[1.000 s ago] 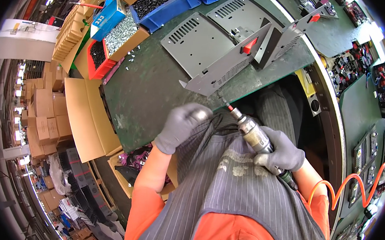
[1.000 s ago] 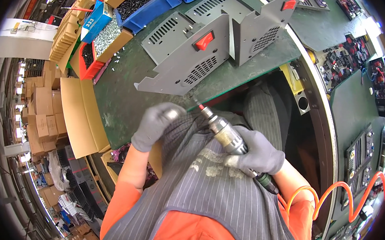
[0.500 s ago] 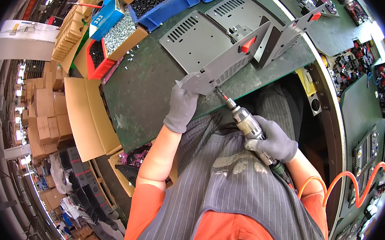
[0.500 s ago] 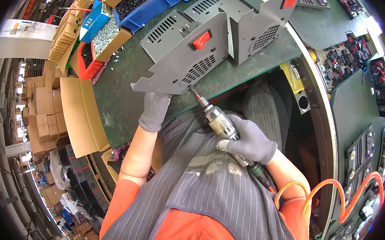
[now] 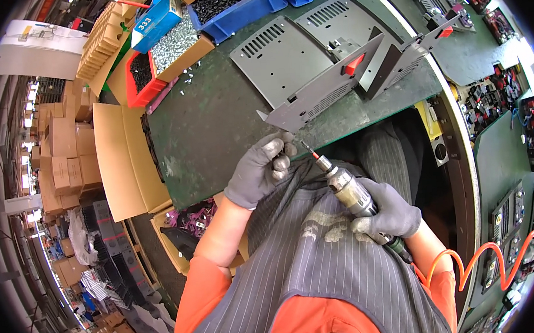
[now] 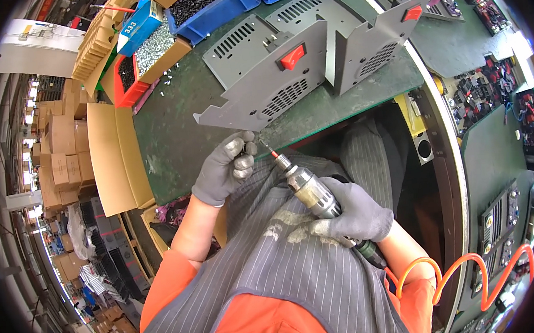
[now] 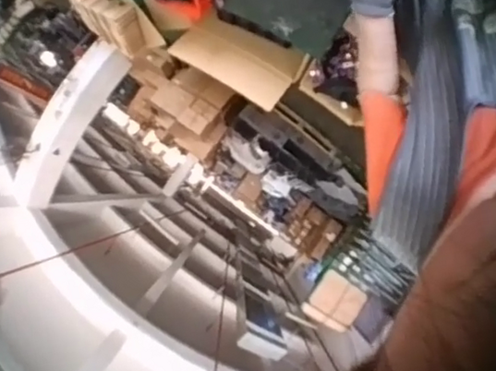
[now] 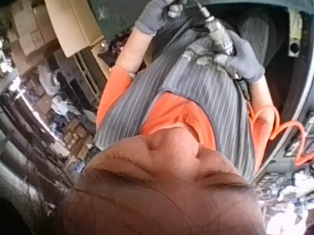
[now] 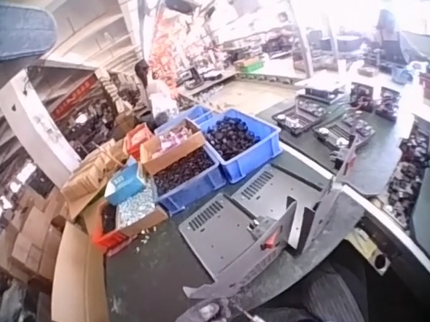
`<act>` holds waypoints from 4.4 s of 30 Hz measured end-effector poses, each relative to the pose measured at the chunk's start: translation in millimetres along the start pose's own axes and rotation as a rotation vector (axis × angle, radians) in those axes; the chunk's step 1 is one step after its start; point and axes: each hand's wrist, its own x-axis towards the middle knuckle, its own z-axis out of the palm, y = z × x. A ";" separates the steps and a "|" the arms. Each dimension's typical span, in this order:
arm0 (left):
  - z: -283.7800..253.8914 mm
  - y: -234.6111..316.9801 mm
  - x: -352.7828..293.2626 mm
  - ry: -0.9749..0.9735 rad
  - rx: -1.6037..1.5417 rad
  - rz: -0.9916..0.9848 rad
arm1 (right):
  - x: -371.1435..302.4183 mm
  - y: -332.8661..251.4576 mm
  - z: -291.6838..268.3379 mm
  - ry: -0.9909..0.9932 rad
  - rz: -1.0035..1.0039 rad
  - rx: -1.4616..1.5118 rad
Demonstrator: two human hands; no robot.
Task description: Assemble fans and internal components into a metal power supply housing using an electric screwdriver.
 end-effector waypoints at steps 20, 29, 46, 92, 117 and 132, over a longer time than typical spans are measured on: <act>40.3 -20.9 6.8 0.127 0.279 0.122 | -12.3 -2.4 -4.1 -0.060 -0.104 0.049; 53.4 -20.0 21.6 0.164 0.876 0.167 | -15.4 4.7 -21.4 -0.099 -0.008 0.037; 58.1 46.2 47.0 0.073 1.539 0.251 | 0.8 25.3 -64.6 0.185 -0.046 0.013; -79.3 303.6 104.7 0.774 0.726 0.776 | -135.4 17.9 -116.4 0.639 0.397 0.094; 43.8 111.4 48.3 0.279 1.127 0.928 | -120.2 107.2 -85.4 1.113 0.101 1.028; 12.2 43.0 4.2 0.416 0.198 0.924 | 85.1 -3.9 -161.2 0.665 -0.619 0.220</act>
